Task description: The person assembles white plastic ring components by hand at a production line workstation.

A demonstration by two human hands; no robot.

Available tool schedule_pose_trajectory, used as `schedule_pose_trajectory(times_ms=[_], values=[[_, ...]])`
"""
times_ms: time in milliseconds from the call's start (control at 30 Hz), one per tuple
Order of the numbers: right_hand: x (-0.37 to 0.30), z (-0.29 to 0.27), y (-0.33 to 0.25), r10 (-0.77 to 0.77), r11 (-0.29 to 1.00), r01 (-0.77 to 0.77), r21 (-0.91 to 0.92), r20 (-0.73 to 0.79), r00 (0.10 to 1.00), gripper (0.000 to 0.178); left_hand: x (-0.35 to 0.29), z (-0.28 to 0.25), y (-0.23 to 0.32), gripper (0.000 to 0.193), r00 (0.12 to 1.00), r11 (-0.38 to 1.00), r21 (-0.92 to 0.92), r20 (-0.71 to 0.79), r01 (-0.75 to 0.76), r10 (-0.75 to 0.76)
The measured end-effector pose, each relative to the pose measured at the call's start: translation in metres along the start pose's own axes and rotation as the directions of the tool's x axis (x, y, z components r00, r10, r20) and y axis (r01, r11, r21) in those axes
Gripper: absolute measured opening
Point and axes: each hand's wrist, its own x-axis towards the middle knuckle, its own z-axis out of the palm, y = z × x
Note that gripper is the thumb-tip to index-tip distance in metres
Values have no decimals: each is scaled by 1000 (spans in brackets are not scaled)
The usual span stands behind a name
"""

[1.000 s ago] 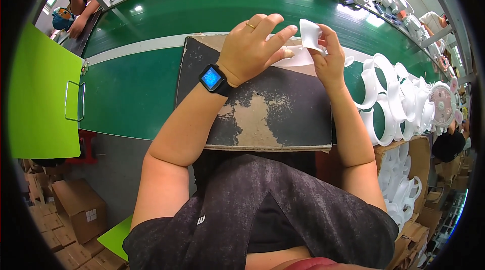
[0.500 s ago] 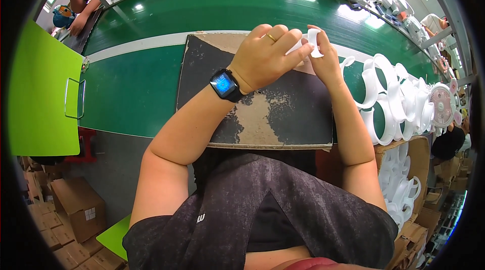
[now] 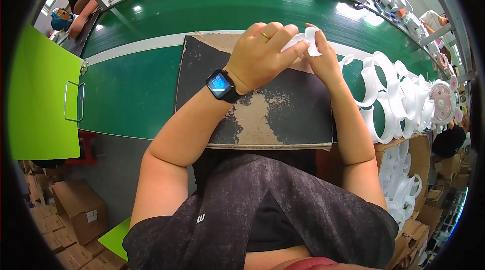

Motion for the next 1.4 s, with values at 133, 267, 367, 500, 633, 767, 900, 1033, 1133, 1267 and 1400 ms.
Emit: schedule_pose_trajectory(times_ms=[133,267,367,500,633,767,900,1033,1133,1267,1400], values=[[2,-1,2,27,998,-27,-57,14,1000,41,-3,0,-5,47,994,987,-120,11,107,-106],[3,2,11,-24,999,24,-29,7,1000,42,-5,7,-14,54,889,815,-407,-15,413,-458],[1,4,0,14,998,-14,57,9,1000,47,-19,21,-29,64,745,570,-577,105,585,-659],[-1,5,2,18,996,-16,86,-23,1000,49,-20,21,-36,56,463,-44,-696,522,716,-716],[-5,2,-3,76,824,-88,560,45,996,39,-19,20,-27,30,401,-242,-695,624,677,-670],[-6,1,-2,2,790,-40,612,63,998,40,-17,18,-14,21,425,-148,-747,517,649,-743],[-8,0,-9,-28,807,-54,588,129,991,42,-19,17,-26,23,367,-246,-678,625,693,-689],[-7,-2,-11,63,779,-240,579,309,949,45,-19,15,-36,24,262,-372,-525,782,765,-565],[-4,-2,-10,47,780,-248,575,340,939,45,-16,13,-38,26,226,-391,-493,798,777,-558],[-4,1,-4,-4,771,-173,613,277,961,44,-17,12,-36,28,225,-383,-520,770,763,-598],[-7,-3,7,-85,802,-56,595,205,975,49,-15,19,-29,41,300,-320,-602,706,731,-642]])
